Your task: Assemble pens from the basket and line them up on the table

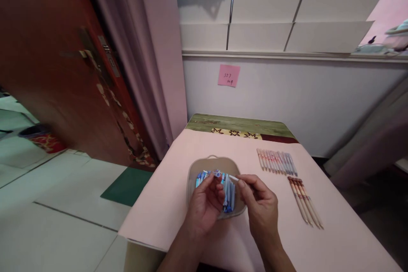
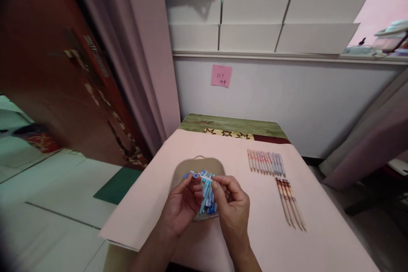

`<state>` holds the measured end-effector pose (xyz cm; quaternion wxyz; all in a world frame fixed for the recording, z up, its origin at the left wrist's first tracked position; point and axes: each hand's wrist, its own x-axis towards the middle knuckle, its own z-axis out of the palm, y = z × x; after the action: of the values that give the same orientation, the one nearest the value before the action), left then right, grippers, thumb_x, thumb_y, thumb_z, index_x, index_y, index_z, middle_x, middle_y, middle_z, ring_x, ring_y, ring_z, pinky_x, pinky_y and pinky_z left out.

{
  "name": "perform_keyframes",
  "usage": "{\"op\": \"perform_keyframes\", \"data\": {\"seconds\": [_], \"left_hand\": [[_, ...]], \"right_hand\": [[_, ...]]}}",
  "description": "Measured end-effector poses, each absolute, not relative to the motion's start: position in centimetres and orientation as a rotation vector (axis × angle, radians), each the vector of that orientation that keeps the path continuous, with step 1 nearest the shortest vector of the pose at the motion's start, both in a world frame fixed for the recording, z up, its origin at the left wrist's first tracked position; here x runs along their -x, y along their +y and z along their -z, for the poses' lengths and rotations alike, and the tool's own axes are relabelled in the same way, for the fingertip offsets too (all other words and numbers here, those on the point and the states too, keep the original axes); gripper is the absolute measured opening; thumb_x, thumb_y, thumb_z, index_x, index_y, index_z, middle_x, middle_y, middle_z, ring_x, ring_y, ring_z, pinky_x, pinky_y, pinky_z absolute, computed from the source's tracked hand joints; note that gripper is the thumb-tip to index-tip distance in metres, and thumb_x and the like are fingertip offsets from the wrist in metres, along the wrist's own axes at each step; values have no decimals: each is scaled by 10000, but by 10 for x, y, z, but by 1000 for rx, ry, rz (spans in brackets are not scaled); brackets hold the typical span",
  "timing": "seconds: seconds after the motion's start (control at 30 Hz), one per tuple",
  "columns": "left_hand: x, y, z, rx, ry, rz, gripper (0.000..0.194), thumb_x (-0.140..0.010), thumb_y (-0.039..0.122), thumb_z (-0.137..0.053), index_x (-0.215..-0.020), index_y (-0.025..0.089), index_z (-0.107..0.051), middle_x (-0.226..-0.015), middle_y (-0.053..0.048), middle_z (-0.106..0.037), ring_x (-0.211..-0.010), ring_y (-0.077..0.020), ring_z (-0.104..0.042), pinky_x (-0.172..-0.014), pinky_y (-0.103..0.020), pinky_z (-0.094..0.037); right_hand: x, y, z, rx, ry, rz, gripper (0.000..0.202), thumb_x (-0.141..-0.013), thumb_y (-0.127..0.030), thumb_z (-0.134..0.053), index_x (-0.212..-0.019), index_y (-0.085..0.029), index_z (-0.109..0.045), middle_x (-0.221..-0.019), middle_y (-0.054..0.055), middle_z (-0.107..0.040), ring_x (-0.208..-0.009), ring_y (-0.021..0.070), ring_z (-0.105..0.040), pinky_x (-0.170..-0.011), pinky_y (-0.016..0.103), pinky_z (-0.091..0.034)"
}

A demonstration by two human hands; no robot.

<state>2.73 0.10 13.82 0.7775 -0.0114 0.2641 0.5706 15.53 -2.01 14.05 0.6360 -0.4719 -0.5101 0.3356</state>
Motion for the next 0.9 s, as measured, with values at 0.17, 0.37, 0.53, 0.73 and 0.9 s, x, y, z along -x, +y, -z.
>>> {"op": "perform_keyframes", "data": {"seconds": [0.17, 0.37, 0.53, 0.73, 0.9], "left_hand": [[-27, 1, -136, 72, 504, -1231, 93, -824, 134, -609, -762, 79, -649, -667, -40, -657, -459, -51, -486, -391, -156, -400], [-31, 0, -124, 25, 562, -1232, 27, -792, 125, -638, -785, 99, -642, -633, -12, -646, -449, -57, -494, -409, -162, -410], [-33, 0, -120, 12, 620, -1218, 37, -766, 126, -656, -770, 106, -625, -602, 4, -624, -450, -59, -505, -417, -157, -413], [-32, 0, -123, 7, 676, -1225, 78, -732, 135, -686, -748, 123, -611, -572, 21, -601, -432, -55, -489, -413, -155, -401], [-32, -1, -126, 7, 706, -1213, 85, -724, 137, -689, -738, 125, -606, -556, 24, -591, -423, -57, -485, -397, -156, -381]], "right_hand": [[-154, -22, -142, 1086, -1414, -458, 92, -845, -257, -622, -862, -192, -686, -793, 46, -631, -666, 144, -569, -593, 250, -476], [-144, -18, -137, 1158, -1538, -418, 106, -874, -237, -585, -890, -198, -682, -784, 32, -621, -618, 115, -559, -564, 228, -457], [-143, -13, -133, 1214, -1576, -454, 111, -862, -263, -599, -862, -200, -691, -760, 16, -620, -572, 100, -556, -557, 218, -455], [-144, -11, -138, 1253, -1536, -678, 131, -847, -307, -611, -823, -203, -687, -698, 1, -613, -520, 102, -550, -494, 205, -444], [-143, -13, -140, 1280, -1573, -591, 108, -834, -284, -619, -784, -206, -675, -703, -1, -605, -532, 99, -543, -533, 216, -439]]}}
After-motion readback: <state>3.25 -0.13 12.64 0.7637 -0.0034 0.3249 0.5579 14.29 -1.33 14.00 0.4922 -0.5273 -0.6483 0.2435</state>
